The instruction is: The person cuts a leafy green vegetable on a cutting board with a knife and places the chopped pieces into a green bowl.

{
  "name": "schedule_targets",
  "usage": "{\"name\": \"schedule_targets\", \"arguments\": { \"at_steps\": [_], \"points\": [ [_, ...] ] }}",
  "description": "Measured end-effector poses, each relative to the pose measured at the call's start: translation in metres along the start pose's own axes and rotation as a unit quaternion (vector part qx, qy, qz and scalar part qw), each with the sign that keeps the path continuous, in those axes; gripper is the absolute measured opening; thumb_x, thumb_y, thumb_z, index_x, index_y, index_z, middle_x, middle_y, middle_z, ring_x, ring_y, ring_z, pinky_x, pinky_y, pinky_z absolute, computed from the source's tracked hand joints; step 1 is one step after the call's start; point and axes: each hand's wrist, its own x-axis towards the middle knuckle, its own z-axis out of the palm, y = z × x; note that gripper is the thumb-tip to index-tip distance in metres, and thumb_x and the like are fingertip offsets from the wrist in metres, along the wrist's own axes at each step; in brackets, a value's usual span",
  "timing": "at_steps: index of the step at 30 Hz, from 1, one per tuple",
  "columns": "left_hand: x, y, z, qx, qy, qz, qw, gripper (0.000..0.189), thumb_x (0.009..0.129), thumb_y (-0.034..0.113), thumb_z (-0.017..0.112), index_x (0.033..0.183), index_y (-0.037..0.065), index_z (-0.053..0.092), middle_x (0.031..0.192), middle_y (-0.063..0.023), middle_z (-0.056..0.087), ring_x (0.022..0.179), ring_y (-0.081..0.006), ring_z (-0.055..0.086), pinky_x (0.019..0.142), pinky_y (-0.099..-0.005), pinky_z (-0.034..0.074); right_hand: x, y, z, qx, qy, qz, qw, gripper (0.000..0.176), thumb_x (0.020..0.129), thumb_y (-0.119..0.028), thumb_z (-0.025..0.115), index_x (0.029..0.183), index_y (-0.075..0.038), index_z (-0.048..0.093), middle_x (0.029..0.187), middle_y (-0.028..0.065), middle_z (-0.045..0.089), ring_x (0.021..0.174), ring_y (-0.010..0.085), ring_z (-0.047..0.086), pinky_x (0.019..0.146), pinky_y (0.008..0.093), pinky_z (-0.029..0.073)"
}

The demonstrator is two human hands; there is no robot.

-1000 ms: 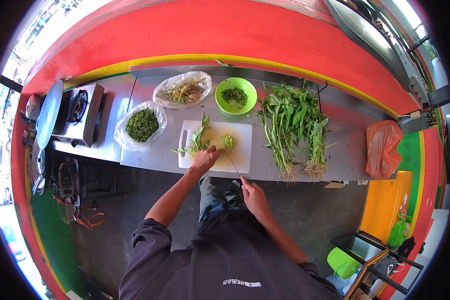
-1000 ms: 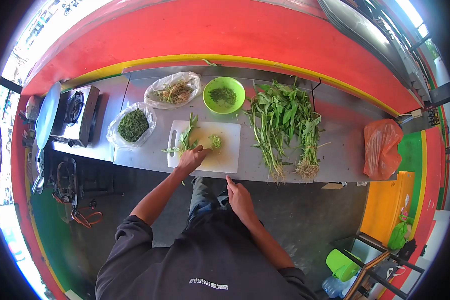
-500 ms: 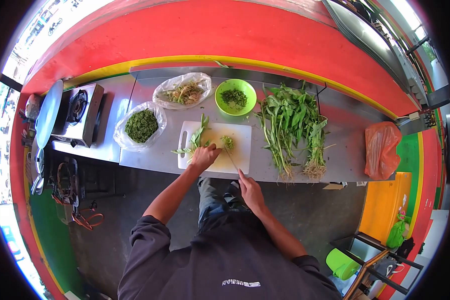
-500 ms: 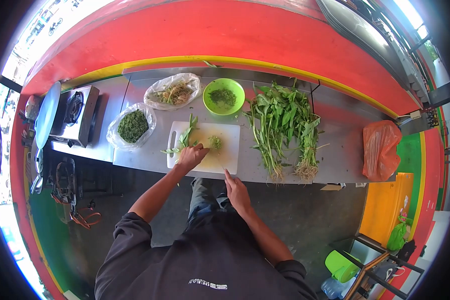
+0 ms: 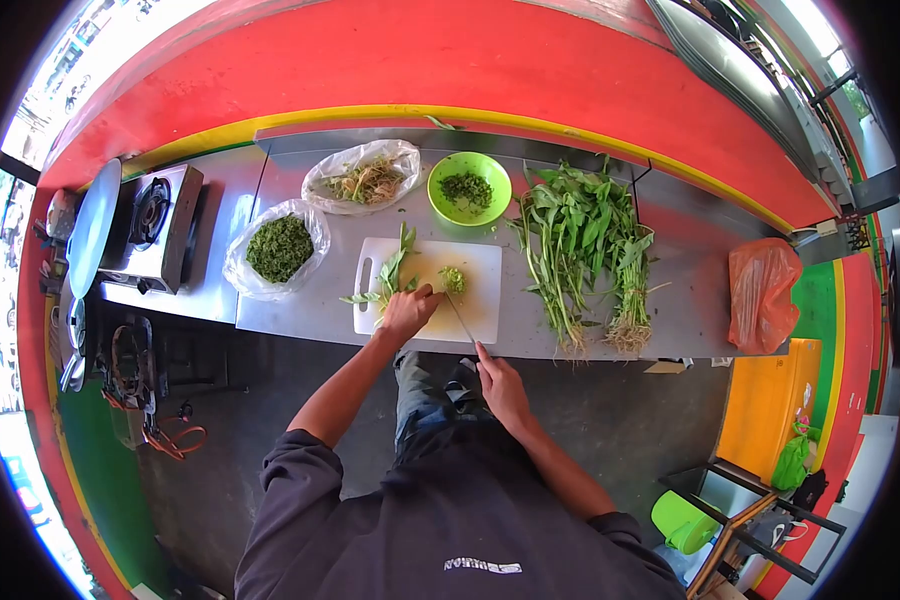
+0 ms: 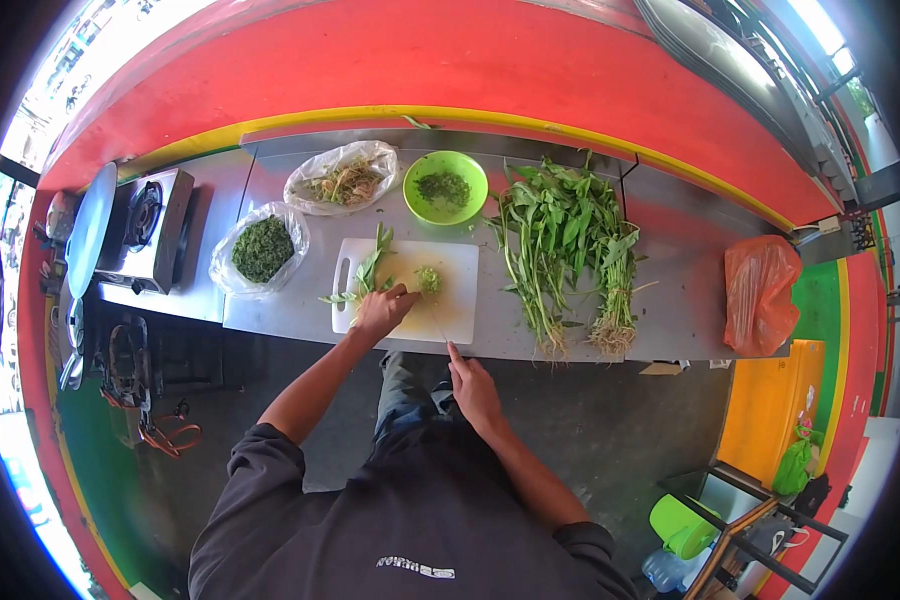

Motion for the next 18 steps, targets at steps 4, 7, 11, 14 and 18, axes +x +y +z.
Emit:
{"name": "schedule_targets", "arguments": {
  "at_steps": [4, 7, 11, 14, 18],
  "points": [
    [0.000, 0.002, -0.005, 0.008, -0.021, 0.010, 1.000, 0.028, 0.087, 0.013, 0.064, 0.113, 0.018, 0.071, 0.099, -0.0032, 0.065, 0.078, -0.0263, 0.071, 0.059, -0.0401, 0.058, 0.003, 0.002, 0.010, -0.028, 0.001, -0.006, 1.000, 0.048, 0.099, -0.017, 0.060, 0.146, -0.017, 0.052, 0.082, 0.0159, 0.060, 0.071, 0.0391, 0.064, 0.065, 0.0500, 0.054],
    [-0.001, 0.002, -0.005, 0.014, -0.016, 0.034, 0.999, 0.031, 0.086, 0.011, 0.063, 0.115, 0.018, 0.071, 0.106, -0.0021, 0.065, 0.087, -0.0247, 0.071, 0.064, -0.0387, 0.059, 0.014, 0.005, 0.014, -0.032, -0.005, -0.002, 0.999, 0.048, 0.099, -0.016, 0.060, 0.146, -0.017, 0.053, 0.083, 0.0161, 0.060, 0.071, 0.0394, 0.064, 0.064, 0.0509, 0.054],
    [-0.004, -0.002, 0.000, 0.009, -0.011, 0.027, 1.000, 0.032, 0.086, 0.011, 0.063, 0.116, 0.018, 0.071, 0.107, -0.0008, 0.066, 0.092, -0.0240, 0.070, 0.067, -0.0383, 0.059, 0.021, 0.003, 0.020, -0.002, 0.022, -0.014, 1.000, 0.047, 0.099, -0.016, 0.060, 0.146, -0.017, 0.053, 0.083, 0.0167, 0.061, 0.071, 0.0394, 0.064, 0.065, 0.0504, 0.054],
    [-0.003, -0.001, 0.001, -0.007, 0.001, 0.026, 1.000, 0.031, 0.086, 0.012, 0.063, 0.115, 0.018, 0.071, 0.108, -0.0010, 0.066, 0.091, -0.0243, 0.070, 0.068, -0.0383, 0.059, 0.017, -0.005, 0.012, 0.001, 0.008, 0.003, 1.000, 0.048, 0.097, -0.010, 0.062, 0.144, -0.013, 0.054, 0.084, 0.0202, 0.064, 0.074, 0.0397, 0.065, 0.067, 0.0478, 0.053],
    [-0.001, -0.001, 0.000, -0.017, -0.004, 0.017, 1.000, 0.027, 0.086, 0.012, 0.062, 0.110, 0.017, 0.072, 0.107, -0.0007, 0.064, 0.094, -0.0229, 0.069, 0.069, -0.0372, 0.059, 0.015, -0.006, 0.009, 0.004, 0.011, 0.003, 1.000, 0.048, 0.097, -0.010, 0.063, 0.144, -0.015, 0.055, 0.082, 0.0207, 0.063, 0.074, 0.0404, 0.064, 0.067, 0.0483, 0.052]
  ]
}}
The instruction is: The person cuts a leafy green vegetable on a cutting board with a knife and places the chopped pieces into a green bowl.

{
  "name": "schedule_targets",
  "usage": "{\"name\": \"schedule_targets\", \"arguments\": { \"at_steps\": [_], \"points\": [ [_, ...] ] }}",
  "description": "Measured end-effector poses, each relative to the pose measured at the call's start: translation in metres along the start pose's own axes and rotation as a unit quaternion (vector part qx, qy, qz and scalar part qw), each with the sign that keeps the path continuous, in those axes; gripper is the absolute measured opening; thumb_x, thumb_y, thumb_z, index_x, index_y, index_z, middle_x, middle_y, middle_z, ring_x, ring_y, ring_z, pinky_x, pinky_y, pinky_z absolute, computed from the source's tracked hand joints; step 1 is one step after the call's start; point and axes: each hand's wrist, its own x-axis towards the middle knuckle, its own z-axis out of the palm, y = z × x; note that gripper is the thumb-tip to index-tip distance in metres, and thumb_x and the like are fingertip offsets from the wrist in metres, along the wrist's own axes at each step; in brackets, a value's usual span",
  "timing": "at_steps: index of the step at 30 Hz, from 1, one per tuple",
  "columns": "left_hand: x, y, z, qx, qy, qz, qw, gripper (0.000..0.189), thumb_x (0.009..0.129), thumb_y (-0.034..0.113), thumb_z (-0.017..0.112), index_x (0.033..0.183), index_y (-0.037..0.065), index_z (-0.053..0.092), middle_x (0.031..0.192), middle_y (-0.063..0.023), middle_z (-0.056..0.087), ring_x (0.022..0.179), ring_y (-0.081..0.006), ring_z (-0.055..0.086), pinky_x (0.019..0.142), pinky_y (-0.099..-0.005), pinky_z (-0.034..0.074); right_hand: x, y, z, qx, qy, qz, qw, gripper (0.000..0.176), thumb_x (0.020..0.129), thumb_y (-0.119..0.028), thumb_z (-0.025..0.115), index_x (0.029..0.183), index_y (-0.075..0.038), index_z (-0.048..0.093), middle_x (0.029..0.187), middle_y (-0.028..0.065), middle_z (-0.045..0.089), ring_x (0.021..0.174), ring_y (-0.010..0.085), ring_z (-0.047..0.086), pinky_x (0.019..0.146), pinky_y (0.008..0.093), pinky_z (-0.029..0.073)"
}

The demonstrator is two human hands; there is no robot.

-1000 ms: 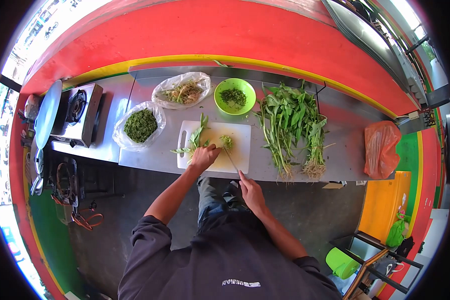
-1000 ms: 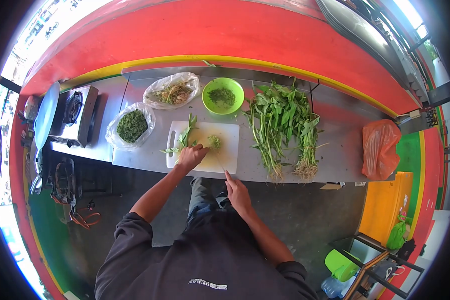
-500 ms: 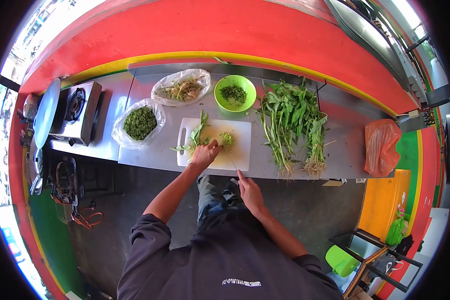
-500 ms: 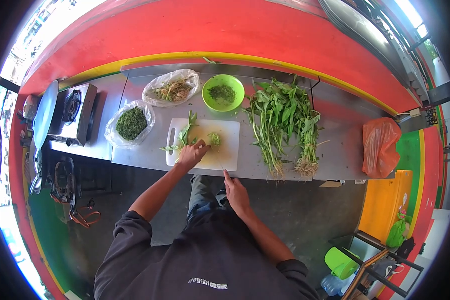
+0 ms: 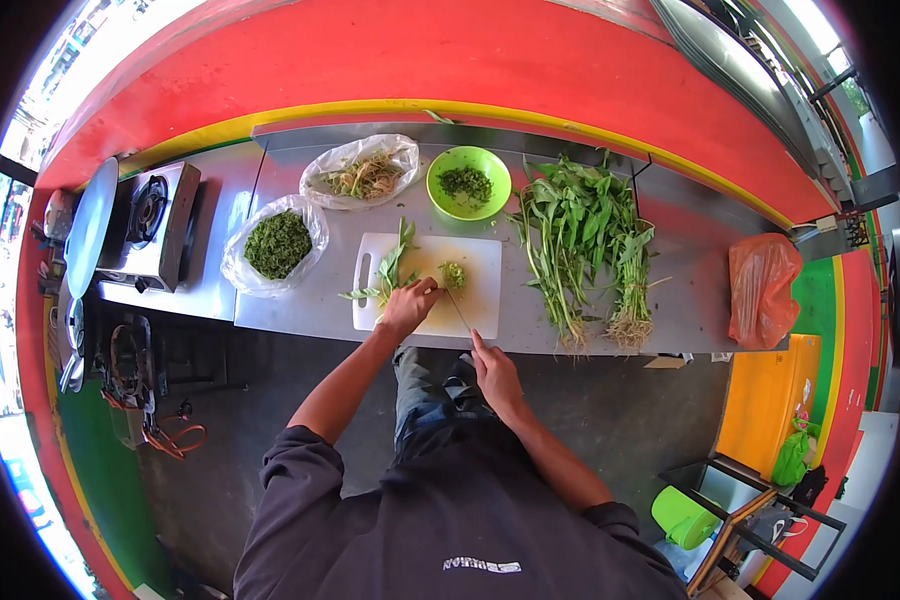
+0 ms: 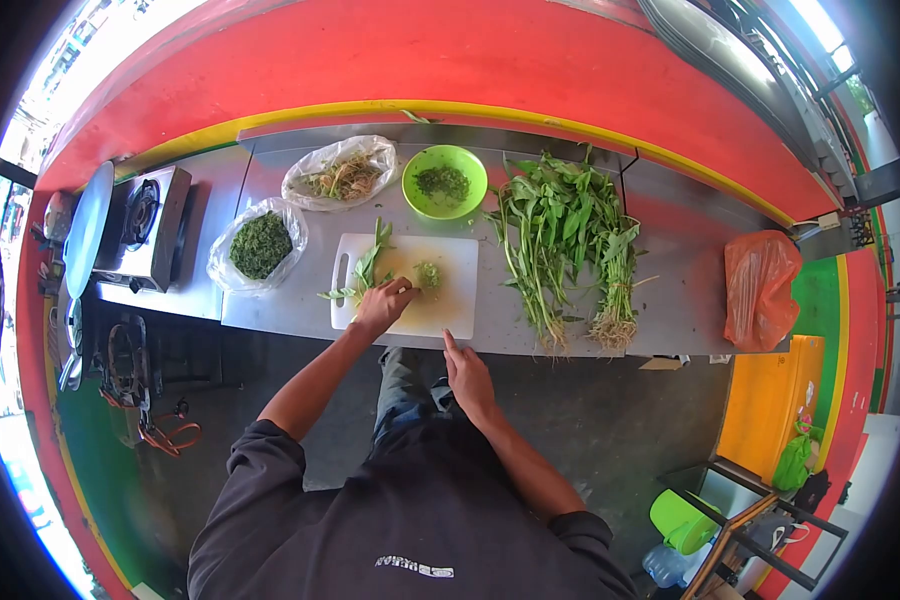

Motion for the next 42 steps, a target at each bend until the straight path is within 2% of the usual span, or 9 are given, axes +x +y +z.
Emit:
{"name": "schedule_targets", "arguments": {
  "at_steps": [7, 14, 17, 22, 32, 42],
  "points": [
    [0.001, 0.002, -0.004, -0.003, -0.021, 0.003, 1.000, 0.027, 0.086, 0.012, 0.061, 0.111, 0.016, 0.071, 0.108, -0.0004, 0.062, 0.101, -0.0208, 0.066, 0.070, -0.0366, 0.059, -0.001, -0.002, 0.002, 0.005, -0.003, 0.009, 1.000, 0.046, 0.097, -0.012, 0.062, 0.143, -0.013, 0.056, 0.083, 0.0193, 0.062, 0.074, 0.0403, 0.063, 0.068, 0.0485, 0.051],
    [-0.002, 0.004, -0.002, -0.019, -0.014, -0.008, 1.000, 0.030, 0.085, 0.010, 0.061, 0.112, 0.016, 0.072, 0.108, -0.0009, 0.062, 0.100, -0.0208, 0.066, 0.071, -0.0363, 0.059, 0.011, 0.010, 0.018, -0.022, -0.011, 0.006, 1.000, 0.049, 0.098, -0.013, 0.063, 0.146, -0.012, 0.052, 0.082, 0.0186, 0.061, 0.074, 0.0389, 0.063, 0.068, 0.0476, 0.051],
    [-0.004, 0.001, 0.002, -0.052, 0.008, -0.004, 0.999, 0.033, 0.085, 0.006, 0.063, 0.115, 0.017, 0.072, 0.105, -0.0007, 0.064, 0.095, -0.0229, 0.068, 0.073, -0.0380, 0.060, 0.022, 0.010, 0.022, -0.017, 0.010, -0.016, 1.000, 0.050, 0.098, -0.014, 0.063, 0.147, -0.013, 0.051, 0.080, 0.0185, 0.060, 0.073, 0.0382, 0.063, 0.066, 0.0469, 0.051],
    [-0.002, -0.001, 0.010, -0.060, 0.052, -0.008, 0.997, 0.030, 0.085, 0.005, 0.063, 0.111, 0.015, 0.073, 0.101, -0.0023, 0.066, 0.091, -0.0244, 0.069, 0.073, -0.0383, 0.060, 0.015, 0.009, 0.019, -0.002, 0.022, -0.029, 0.999, 0.049, 0.100, -0.016, 0.061, 0.147, -0.013, 0.050, 0.078, 0.0179, 0.060, 0.070, 0.0396, 0.063, 0.065, 0.0481, 0.053],
    [0.006, 0.008, -0.004, -0.073, 0.035, -0.017, 0.997, 0.024, 0.085, 0.004, 0.064, 0.106, 0.011, 0.073, 0.101, -0.0039, 0.066, 0.092, -0.0269, 0.069, 0.073, -0.0397, 0.059, 0.030, 0.007, 0.026, -0.027, 0.012, -0.014, 0.999, 0.050, 0.099, -0.015, 0.061, 0.147, -0.013, 0.050, 0.080, 0.0171, 0.059, 0.070, 0.0386, 0.064, 0.064, 0.0483, 0.053],
    [0.000, 0.000, 0.007, -0.092, 0.046, -0.022, 0.994, 0.020, 0.086, 0.006, 0.067, 0.104, 0.009, 0.073, 0.100, -0.0058, 0.066, 0.084, -0.0286, 0.071, 0.070, -0.0398, 0.059, 0.029, 0.010, 0.035, -0.030, 0.013, -0.021, 0.999, 0.051, 0.099, -0.014, 0.061, 0.148, -0.014, 0.049, 0.079, 0.0169, 0.058, 0.070, 0.0386, 0.063, 0.064, 0.0480, 0.053]
  ]
}}
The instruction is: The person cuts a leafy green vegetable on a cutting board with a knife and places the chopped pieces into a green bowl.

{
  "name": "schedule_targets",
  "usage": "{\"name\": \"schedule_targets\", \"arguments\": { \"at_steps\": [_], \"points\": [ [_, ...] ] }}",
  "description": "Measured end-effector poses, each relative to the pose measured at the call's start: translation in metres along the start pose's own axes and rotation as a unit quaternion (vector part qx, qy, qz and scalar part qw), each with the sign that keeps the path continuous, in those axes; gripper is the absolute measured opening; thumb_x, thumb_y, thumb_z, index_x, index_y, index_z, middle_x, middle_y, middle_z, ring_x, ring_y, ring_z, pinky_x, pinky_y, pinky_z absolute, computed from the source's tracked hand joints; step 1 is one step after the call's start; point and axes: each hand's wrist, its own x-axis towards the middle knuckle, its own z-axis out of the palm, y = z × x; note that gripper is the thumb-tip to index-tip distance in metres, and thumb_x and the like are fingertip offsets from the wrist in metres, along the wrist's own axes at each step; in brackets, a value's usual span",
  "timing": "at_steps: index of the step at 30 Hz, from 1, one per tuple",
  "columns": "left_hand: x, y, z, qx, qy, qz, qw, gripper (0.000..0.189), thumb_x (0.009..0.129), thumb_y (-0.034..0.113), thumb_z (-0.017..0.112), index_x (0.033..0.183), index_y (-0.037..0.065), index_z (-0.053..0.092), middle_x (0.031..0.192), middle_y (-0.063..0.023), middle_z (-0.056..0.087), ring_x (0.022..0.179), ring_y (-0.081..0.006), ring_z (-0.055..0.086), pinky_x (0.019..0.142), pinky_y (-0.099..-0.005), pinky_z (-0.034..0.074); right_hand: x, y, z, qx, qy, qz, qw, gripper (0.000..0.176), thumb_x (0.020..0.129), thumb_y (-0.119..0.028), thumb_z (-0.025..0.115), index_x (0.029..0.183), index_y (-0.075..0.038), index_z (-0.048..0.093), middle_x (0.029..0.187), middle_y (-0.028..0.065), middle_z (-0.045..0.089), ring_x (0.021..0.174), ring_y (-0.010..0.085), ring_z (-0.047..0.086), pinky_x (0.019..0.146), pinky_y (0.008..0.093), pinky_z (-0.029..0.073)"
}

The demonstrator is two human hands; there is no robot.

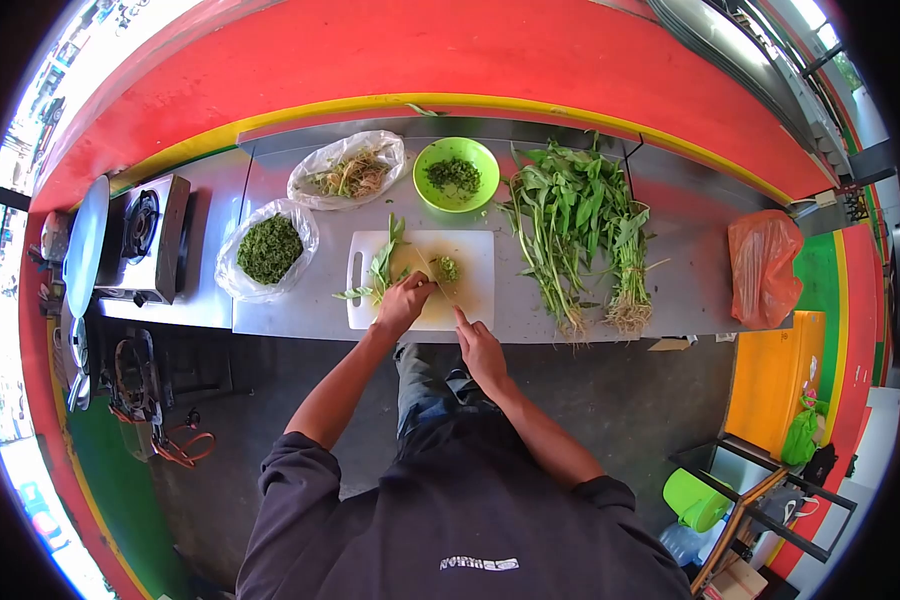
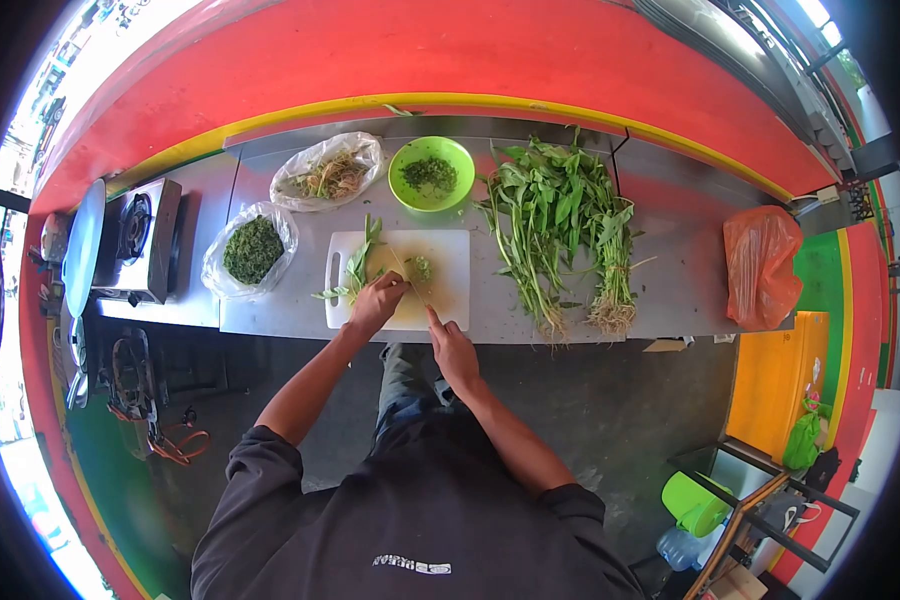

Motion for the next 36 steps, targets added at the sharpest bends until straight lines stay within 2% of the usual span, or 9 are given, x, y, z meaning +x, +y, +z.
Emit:
{"name": "schedule_targets", "arguments": {
  "at_steps": [8, 10, 13, 17, 19, 23, 25, 28, 36],
  "points": [
    [0.000, 0.000, 0.005, -0.014, 0.016, -0.019, 1.000, 0.021, 0.087, 0.007, 0.064, 0.105, 0.011, 0.074, 0.100, -0.0071, 0.064, 0.088, -0.0287, 0.070, 0.073, -0.0401, 0.059, -0.007, 0.001, -0.004, 0.033, 0.008, -0.005, 0.999, 0.052, 0.099, -0.014, 0.060, 0.149, -0.015, 0.048, 0.081, 0.0164, 0.058, 0.071, 0.0383, 0.063, 0.065, 0.0482, 0.054],
    [0.001, 0.001, 0.005, -0.007, 0.016, -0.017, 1.000, 0.021, 0.087, 0.007, 0.064, 0.105, 0.011, 0.074, 0.100, -0.0071, 0.065, 0.088, -0.0286, 0.070, 0.073, -0.0396, 0.059, -0.005, 0.000, -0.005, 0.023, 0.006, 0.010, 1.000, 0.050, 0.098, -0.013, 0.061, 0.147, -0.015, 0.051, 0.078, 0.0180, 0.059, 0.070, 0.0393, 0.062, 0.065, 0.0484, 0.051],
    [0.002, 0.005, -0.001, -0.024, -0.010, -0.040, 0.999, 0.021, 0.087, 0.006, 0.065, 0.105, 0.010, 0.074, 0.100, -0.0079, 0.066, 0.090, -0.0291, 0.069, 0.074, -0.0398, 0.058, 0.003, -0.004, -0.001, -0.002, -0.012, 0.023, 1.000, 0.051, 0.099, -0.015, 0.059, 0.149, -0.015, 0.048, 0.081, 0.0176, 0.058, 0.072, 0.0394, 0.063, 0.065, 0.0485, 0.053],
    [0.003, 0.005, -0.004, -0.039, -0.010, -0.027, 0.999, 0.019, 0.087, 0.007, 0.066, 0.104, 0.010, 0.074, 0.098, -0.0085, 0.066, 0.090, -0.0290, 0.069, 0.074, -0.0399, 0.058, 0.004, -0.007, -0.003, 0.040, 0.020, 0.026, 0.999, 0.050, 0.098, -0.013, 0.061, 0.147, -0.015, 0.051, 0.078, 0.0182, 0.059, 0.070, 0.0401, 0.062, 0.066, 0.0495, 0.051],
    [0.004, 0.003, 0.001, -0.029, 0.029, -0.023, 0.999, 0.019, 0.088, 0.007, 0.066, 0.104, 0.011, 0.075, 0.097, -0.0082, 0.065, 0.090, -0.0280, 0.069, 0.073, -0.0396, 0.058, -0.003, -0.004, -0.007, 0.037, 0.005, 0.018, 0.999, 0.050, 0.098, -0.013, 0.061, 0.147, -0.014, 0.051, 0.078, 0.0181, 0.059, 0.071, 0.0401, 0.062, 0.066, 0.0494, 0.051],
    [0.003, 0.003, 0.006, -0.031, 0.036, -0.021, 0.999, 0.015, 0.087, 0.005, 0.069, 0.101, 0.007, 0.075, 0.095, -0.0087, 0.066, 0.090, -0.0300, 0.068, 0.076, -0.0404, 0.057, -0.003, -0.001, -0.005, 0.022, 0.006, 0.017, 1.000, 0.049, 0.098, -0.013, 0.062, 0.146, -0.013, 0.052, 0.078, 0.0185, 0.059, 0.071, 0.0401, 0.062, 0.066, 0.0494, 0.051],
    [0.003, 0.006, 0.003, -0.025, 0.010, -0.040, 0.999, 0.015, 0.087, 0.006, 0.070, 0.101, 0.007, 0.075, 0.096, -0.0091, 0.067, 0.090, -0.0304, 0.068, 0.076, -0.0411, 0.057, 0.004, -0.003, -0.003, 0.009, -0.010, 0.026, 1.000, 0.050, 0.100, -0.017, 0.059, 0.149, -0.015, 0.048, 0.079, 0.0187, 0.059, 0.072, 0.0403, 0.062, 0.065, 0.0493, 0.052],
    [0.003, 0.008, 0.000, -0.041, 0.016, -0.038, 0.998, 0.014, 0.087, 0.006, 0.070, 0.100, 0.007, 0.075, 0.095, -0.0093, 0.068, 0.090, -0.0305, 0.068, 0.076, -0.0416, 0.057, 0.010, -0.004, 0.000, 0.040, 0.018, 0.020, 0.999, 0.050, 0.099, -0.017, 0.059, 0.149, -0.016, 0.048, 0.081, 0.0189, 0.060, 0.071, 0.0406, 0.063, 0.064, 0.0496, 0.052],
    [0.004, 0.006, 0.008, -0.033, 0.043, -0.037, 0.998, 0.015, 0.089, 0.009, 0.067, 0.102, 0.010, 0.074, 0.093, -0.0084, 0.065, 0.090, -0.0294, 0.068, 0.075, -0.0404, 0.057, -0.001, 0.001, -0.002, 0.019, 0.008, 0.009, 1.000, 0.052, 0.099, -0.016, 0.059, 0.150, -0.016, 0.047, 0.082, 0.0183, 0.060, 0.069, 0.0403, 0.063, 0.063, 0.0496, 0.053]
  ]
}}
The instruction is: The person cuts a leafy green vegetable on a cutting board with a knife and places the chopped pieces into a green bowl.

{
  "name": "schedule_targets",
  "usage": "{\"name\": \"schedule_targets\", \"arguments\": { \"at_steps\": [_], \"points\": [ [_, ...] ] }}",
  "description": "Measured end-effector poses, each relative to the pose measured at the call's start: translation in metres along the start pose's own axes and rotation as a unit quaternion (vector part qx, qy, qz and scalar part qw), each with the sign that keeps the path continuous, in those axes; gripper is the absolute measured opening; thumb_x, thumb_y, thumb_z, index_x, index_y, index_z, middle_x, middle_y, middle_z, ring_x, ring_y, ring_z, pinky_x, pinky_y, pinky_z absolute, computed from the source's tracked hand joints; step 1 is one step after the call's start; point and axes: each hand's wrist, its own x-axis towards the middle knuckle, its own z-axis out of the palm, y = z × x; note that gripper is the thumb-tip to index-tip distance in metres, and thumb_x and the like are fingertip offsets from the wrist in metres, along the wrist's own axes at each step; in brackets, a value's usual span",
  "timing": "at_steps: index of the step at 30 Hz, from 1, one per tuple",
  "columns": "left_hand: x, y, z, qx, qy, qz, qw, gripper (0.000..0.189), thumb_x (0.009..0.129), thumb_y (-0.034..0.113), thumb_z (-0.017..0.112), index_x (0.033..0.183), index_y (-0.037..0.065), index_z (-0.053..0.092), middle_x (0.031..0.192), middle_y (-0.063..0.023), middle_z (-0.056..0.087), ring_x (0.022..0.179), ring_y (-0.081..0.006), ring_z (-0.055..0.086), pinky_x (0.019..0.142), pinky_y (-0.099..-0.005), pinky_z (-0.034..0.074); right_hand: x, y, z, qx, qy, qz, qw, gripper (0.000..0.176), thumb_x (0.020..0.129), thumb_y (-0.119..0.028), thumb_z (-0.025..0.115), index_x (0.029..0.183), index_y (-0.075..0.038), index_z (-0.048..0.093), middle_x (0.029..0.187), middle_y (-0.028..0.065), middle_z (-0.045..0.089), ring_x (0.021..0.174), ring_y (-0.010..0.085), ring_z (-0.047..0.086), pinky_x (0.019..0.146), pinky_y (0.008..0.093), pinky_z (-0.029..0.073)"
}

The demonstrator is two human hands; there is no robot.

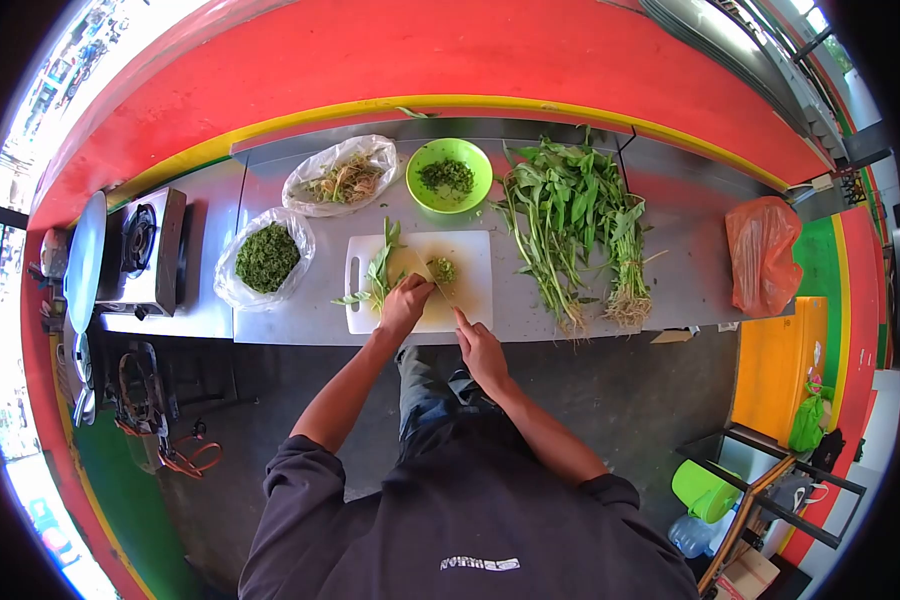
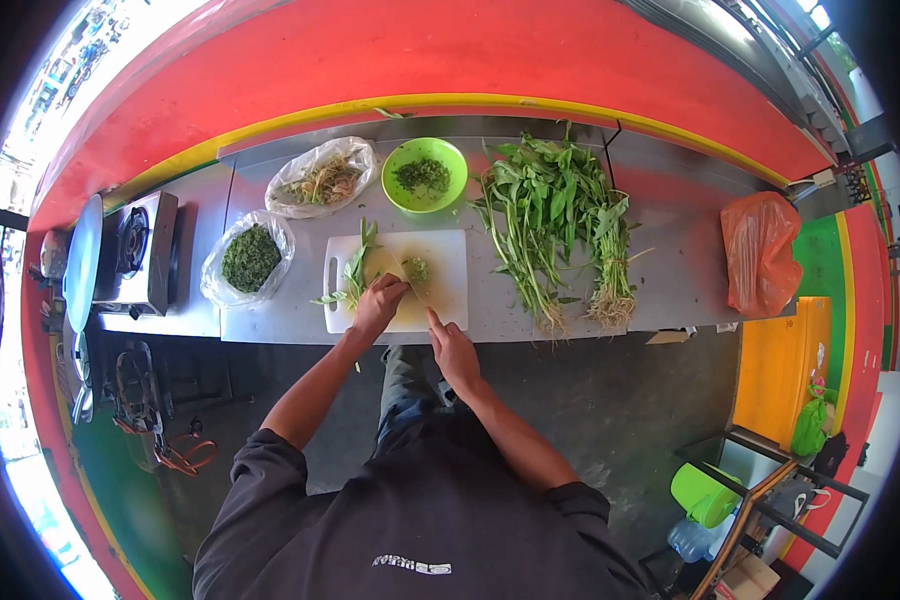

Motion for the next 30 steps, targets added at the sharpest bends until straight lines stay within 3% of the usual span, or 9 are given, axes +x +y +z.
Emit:
{"name": "schedule_targets", "arguments": {
  "at_steps": [17, 19, 22, 30],
  "points": [
    [-0.002, 0.013, -0.004, 0.028, -0.024, -0.007, 0.999, 0.015, 0.087, 0.005, 0.068, 0.101, 0.008, 0.073, 0.100, -0.0090, 0.066, 0.095, -0.0294, 0.067, 0.079, -0.0398, 0.056, 0.009, -0.005, 0.006, 0.002, 0.008, 0.031, 0.999, 0.050, 0.098, -0.013, 0.061, 0.147, -0.015, 0.051, 0.078, 0.0184, 0.059, 0.071, 0.0401, 0.063, 0.066, 0.0492, 0.051],
    [-0.006, 0.010, -0.002, 0.042, -0.034, 0.005, 0.999, 0.027, 0.083, 0.002, 0.061, 0.106, 0.009, 0.072, 0.102, -0.0082, 0.065, 0.099, -0.0297, 0.065, 0.081, -0.0403, 0.057, 0.014, -0.007, 0.007, 0.029, 0.028, 0.023, 0.999, 0.049, 0.098, -0.013, 0.061, 0.146, -0.015, 0.052, 0.078, 0.0182, 0.059, 0.071, 0.0402, 0.063, 0.066, 0.0493, 0.052],
    [-0.006, 0.005, 0.000, 0.021, 0.002, 0.011, 1.000, 0.026, 0.083, 0.002, 0.062, 0.105, 0.009, 0.072, 0.100, -0.0082, 0.064, 0.097, -0.0296, 0.065, 0.080, -0.0396, 0.056, 0.011, -0.007, 0.006, 0.064, 0.032, 0.024, 0.997, 0.048, 0.098, -0.014, 0.061, 0.145, -0.015, 0.053, 0.077, 0.0180, 0.059, 0.071, 0.0404, 0.063, 0.066, 0.0498, 0.051],
    [-0.004, 0.003, 0.002, 0.024, -0.015, -0.011, 1.000, 0.019, 0.087, 0.005, 0.067, 0.104, 0.008, 0.073, 0.099, -0.0088, 0.066, 0.095, -0.0302, 0.066, 0.078, -0.0404, 0.055, 0.013, -0.003, 0.011, 0.005, 0.018, 0.018, 1.000, 0.048, 0.100, -0.016, 0.059, 0.147, -0.016, 0.050, 0.079, 0.0186, 0.060, 0.069, 0.0405, 0.064, 0.062, 0.0499, 0.053]
  ]
}}
